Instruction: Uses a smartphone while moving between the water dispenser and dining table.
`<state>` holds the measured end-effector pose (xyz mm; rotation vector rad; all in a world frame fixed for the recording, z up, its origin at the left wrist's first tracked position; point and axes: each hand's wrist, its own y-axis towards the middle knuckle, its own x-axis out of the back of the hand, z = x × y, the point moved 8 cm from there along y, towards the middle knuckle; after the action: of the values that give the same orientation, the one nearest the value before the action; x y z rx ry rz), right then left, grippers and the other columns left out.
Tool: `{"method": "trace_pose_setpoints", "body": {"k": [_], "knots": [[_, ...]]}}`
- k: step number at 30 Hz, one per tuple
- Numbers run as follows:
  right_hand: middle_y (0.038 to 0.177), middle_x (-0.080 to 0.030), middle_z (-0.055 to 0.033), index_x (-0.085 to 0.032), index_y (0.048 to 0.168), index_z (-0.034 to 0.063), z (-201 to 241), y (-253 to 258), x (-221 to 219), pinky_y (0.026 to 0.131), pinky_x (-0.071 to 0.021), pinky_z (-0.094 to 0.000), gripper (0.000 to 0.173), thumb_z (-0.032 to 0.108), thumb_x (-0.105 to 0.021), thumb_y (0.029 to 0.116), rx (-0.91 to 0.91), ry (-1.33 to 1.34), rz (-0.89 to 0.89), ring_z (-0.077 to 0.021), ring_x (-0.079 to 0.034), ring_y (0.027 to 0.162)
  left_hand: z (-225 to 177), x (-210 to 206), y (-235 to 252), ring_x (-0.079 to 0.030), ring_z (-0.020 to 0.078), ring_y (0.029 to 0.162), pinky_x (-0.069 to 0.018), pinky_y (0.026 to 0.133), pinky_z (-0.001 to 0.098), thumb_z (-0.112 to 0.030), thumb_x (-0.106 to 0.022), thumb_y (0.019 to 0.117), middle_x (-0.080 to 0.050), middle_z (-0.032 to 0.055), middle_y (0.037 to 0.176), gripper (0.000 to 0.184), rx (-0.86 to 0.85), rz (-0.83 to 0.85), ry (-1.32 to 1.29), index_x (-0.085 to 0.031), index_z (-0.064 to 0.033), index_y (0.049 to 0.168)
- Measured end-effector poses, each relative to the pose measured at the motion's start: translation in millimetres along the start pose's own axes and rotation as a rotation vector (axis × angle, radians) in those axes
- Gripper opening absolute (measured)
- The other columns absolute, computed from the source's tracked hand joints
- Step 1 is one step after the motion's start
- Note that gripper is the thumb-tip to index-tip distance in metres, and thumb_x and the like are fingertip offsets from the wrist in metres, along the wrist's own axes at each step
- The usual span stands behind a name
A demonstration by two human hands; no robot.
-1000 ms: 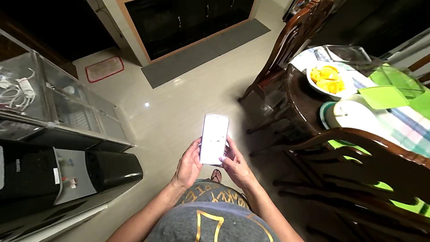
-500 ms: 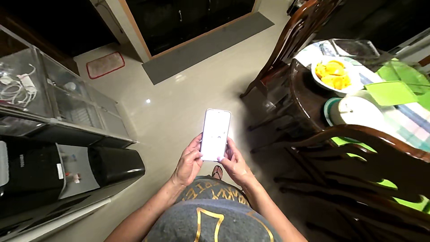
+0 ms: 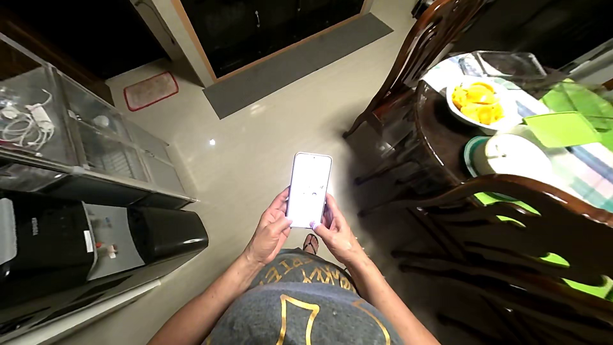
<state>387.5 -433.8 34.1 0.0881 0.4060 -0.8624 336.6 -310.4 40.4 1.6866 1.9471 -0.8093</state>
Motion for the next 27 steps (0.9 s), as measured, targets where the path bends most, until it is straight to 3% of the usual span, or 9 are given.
{"method": "trace_pose_setpoints", "body": {"k": [8,13,18,22,27], "knots": [[0.144,-0.051,-0.0213,-0.011,0.155,-0.0074,3.6,-1.1,-3.7,0.105,-0.0538,-0.0362,0.084,-0.010,-0.055,0.0844,0.015,-0.037,0.008,-0.0224,-0.061,0.126,-0.2,0.4,-2.0,-0.060,0.0296,0.126,-0.0506,0.107,0.0469,0.015,-0.035,0.0910,-0.051,0.0230,0.145,0.068,-0.003,-0.009,-0.008,-0.021,0.0019,0.156],[0.141,-0.054,-0.0221,-0.015,0.154,-0.0081,3.3,-0.3,-5.3,0.103,-0.0555,-0.0349,0.078,-0.006,-0.060,0.0902,0.031,-0.065,-0.045,-0.0225,-0.063,0.122,-1.5,-0.2,-2.8,-0.061,0.0293,0.124,-0.0510,0.107,0.0458,0.014,-0.035,0.0906,-0.052,0.0233,0.143,0.067,-0.014,-0.016,-0.006,-0.023,0.0024,0.155],[0.137,-0.056,-0.0187,-0.019,0.154,-0.0064,-2.9,0.2,-0.7,0.100,-0.0567,-0.0375,0.065,0.005,-0.050,0.0975,0.007,0.008,-0.049,-0.0210,-0.064,0.119,-2.0,-0.5,-3.7,-0.061,0.0294,0.125,-0.0512,0.106,0.0465,0.014,-0.035,0.0906,-0.053,0.0233,0.142,0.066,-0.021,-0.011,0.004,-0.024,0.0022,0.155],[0.134,-0.058,-0.0185,-0.025,0.152,-0.0049,-4.4,0.7,2.0,0.098,-0.0579,-0.0401,0.056,0.003,-0.045,0.1005,0.001,0.045,-0.088,-0.0229,-0.066,0.116,-1.1,-2.3,-4.3,-0.062,0.0295,0.124,-0.0516,0.106,0.0465,0.014,-0.035,0.0906,-0.054,0.0234,0.142,0.065,-0.025,-0.003,0.011,-0.025,0.0025,0.153],[0.142,-0.052,-0.0211,-0.014,0.153,-0.0092,0.3,-0.2,0.5,0.105,-0.0536,-0.0372,0.078,-0.003,-0.059,0.0896,0.055,0.017,0.008,-0.0224,-0.061,0.124,-1.4,-2.6,-2.7,-0.062,0.0297,0.124,-0.0516,0.105,0.0468,0.014,-0.035,0.0906,-0.053,0.0235,0.142,0.065,-0.022,-0.007,0.010,-0.024,0.0021,0.154]]}}
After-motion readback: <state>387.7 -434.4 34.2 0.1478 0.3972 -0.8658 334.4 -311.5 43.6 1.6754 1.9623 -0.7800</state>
